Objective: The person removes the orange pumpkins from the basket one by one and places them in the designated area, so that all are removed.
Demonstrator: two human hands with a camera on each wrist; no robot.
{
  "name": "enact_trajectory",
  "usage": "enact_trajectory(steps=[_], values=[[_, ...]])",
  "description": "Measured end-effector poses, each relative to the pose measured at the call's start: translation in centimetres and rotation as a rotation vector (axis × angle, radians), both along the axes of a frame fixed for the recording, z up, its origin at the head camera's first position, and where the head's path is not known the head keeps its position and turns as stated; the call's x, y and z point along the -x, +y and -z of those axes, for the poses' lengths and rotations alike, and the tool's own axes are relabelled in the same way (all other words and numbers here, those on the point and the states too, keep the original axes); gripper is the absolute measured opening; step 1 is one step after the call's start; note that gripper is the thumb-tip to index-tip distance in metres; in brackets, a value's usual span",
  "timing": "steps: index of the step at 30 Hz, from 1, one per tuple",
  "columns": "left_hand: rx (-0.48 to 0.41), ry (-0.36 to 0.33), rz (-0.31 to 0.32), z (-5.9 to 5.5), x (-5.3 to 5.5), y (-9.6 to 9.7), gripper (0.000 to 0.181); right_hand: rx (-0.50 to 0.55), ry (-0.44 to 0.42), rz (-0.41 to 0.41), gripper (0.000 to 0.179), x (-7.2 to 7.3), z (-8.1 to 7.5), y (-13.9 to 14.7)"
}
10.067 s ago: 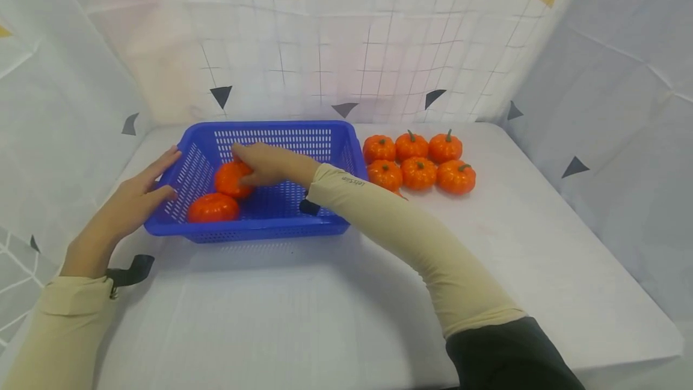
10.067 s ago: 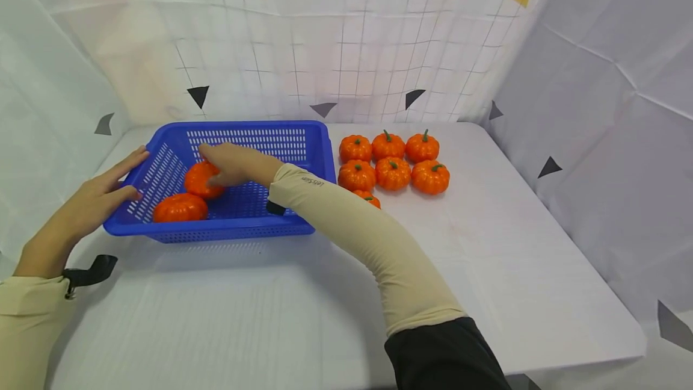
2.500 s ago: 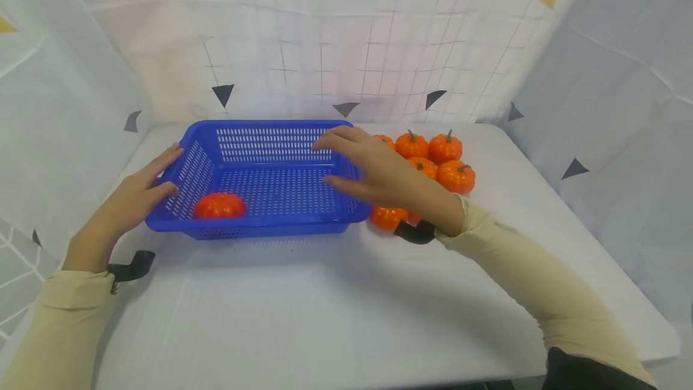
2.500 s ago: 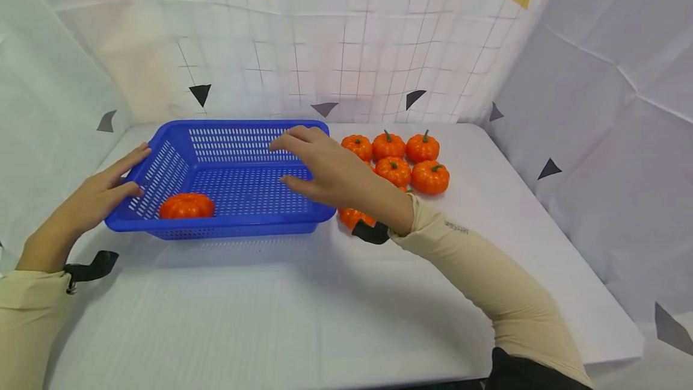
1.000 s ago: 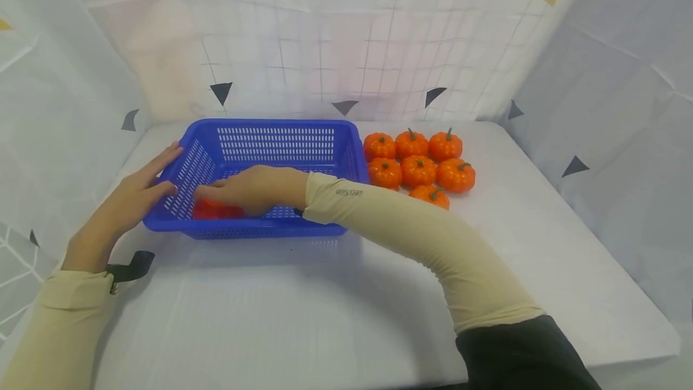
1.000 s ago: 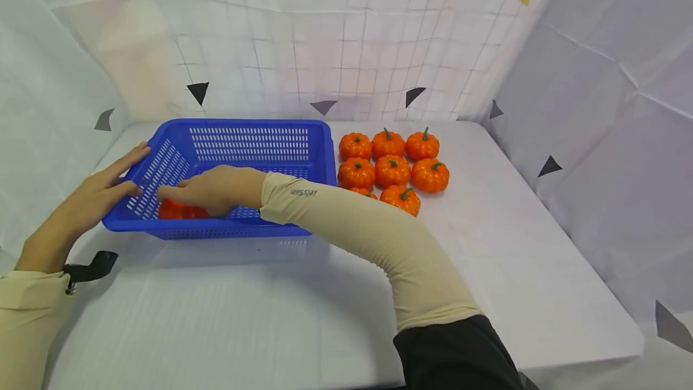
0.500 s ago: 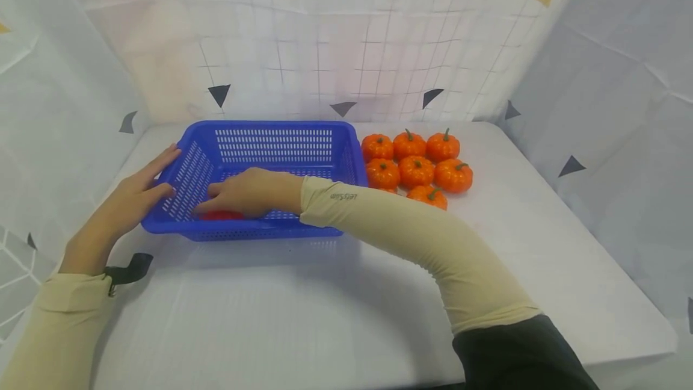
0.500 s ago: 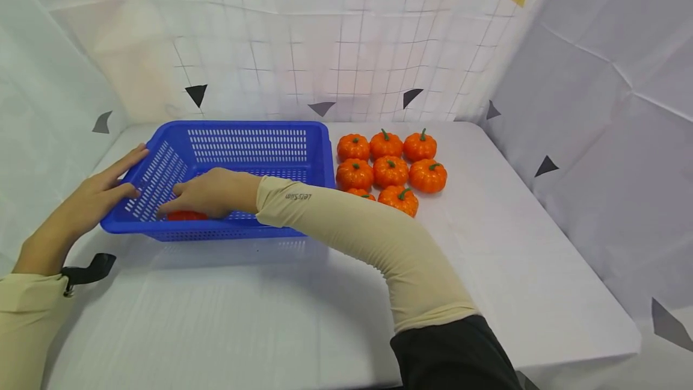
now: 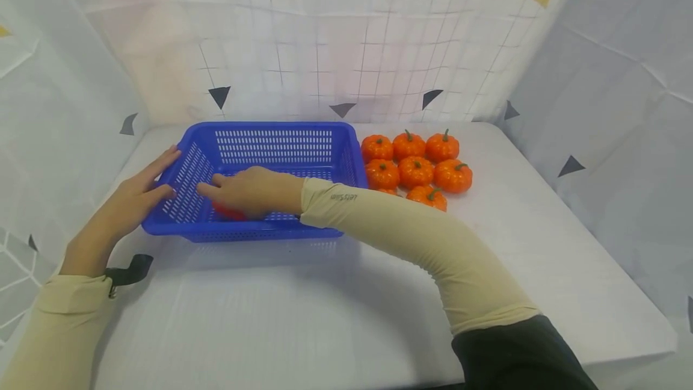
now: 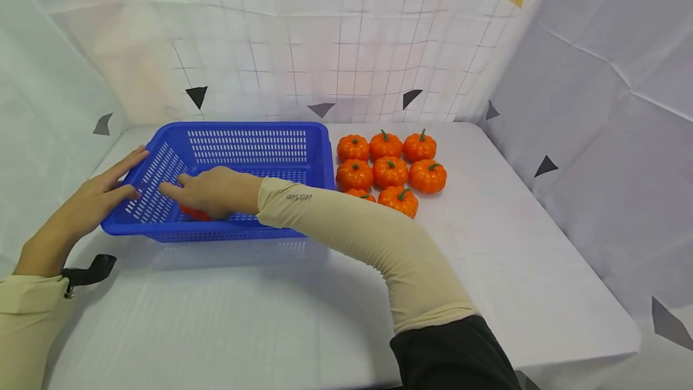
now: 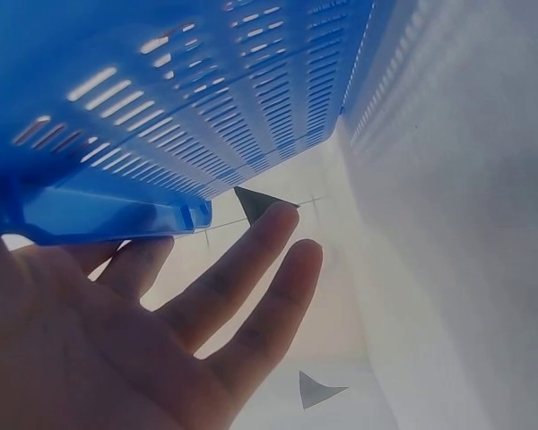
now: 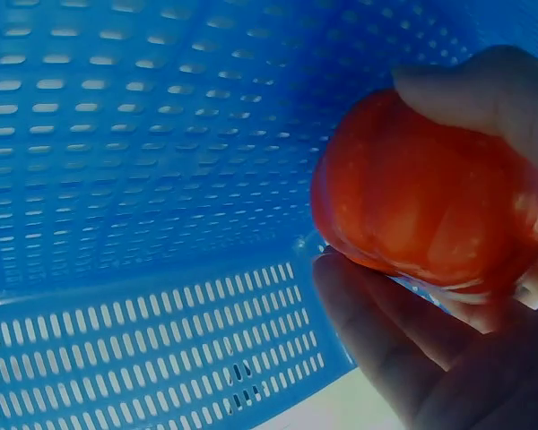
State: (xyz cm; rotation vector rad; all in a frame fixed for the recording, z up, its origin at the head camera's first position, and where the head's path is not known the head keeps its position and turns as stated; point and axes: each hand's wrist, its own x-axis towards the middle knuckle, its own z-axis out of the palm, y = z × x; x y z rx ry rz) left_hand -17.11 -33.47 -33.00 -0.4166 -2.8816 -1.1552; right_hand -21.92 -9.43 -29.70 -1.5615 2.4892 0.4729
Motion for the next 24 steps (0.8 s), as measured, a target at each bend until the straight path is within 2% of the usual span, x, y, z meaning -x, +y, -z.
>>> enact_trajectory(steps=[2,4,9,11,17,24], values=[[-0.002,-0.003,0.002,0.1,0.1,0.0,0.069,0.013,-0.026,0.027,0.073,0.2,-0.1,0.0],[-0.002,-0.004,0.004,0.1,0.1,0.0,0.069,0.021,-0.015,0.037,0.075,0.3,-0.2,0.0],[0.005,0.012,0.005,0.0,0.1,-0.1,0.068,0.05,0.071,0.04,0.082,0.6,-0.9,0.3],[0.014,0.022,0.006,0.0,0.0,0.0,0.068,0.075,0.081,0.037,0.084,0.7,-1.2,0.6],[0.029,0.039,0.015,-0.1,-0.1,0.0,0.067,0.145,0.056,0.037,0.084,0.5,-2.7,1.9],[0.069,0.02,0.005,-0.2,-0.1,-0.1,0.068,0.306,-0.01,0.109,0.085,-0.1,-4.8,4.3]])
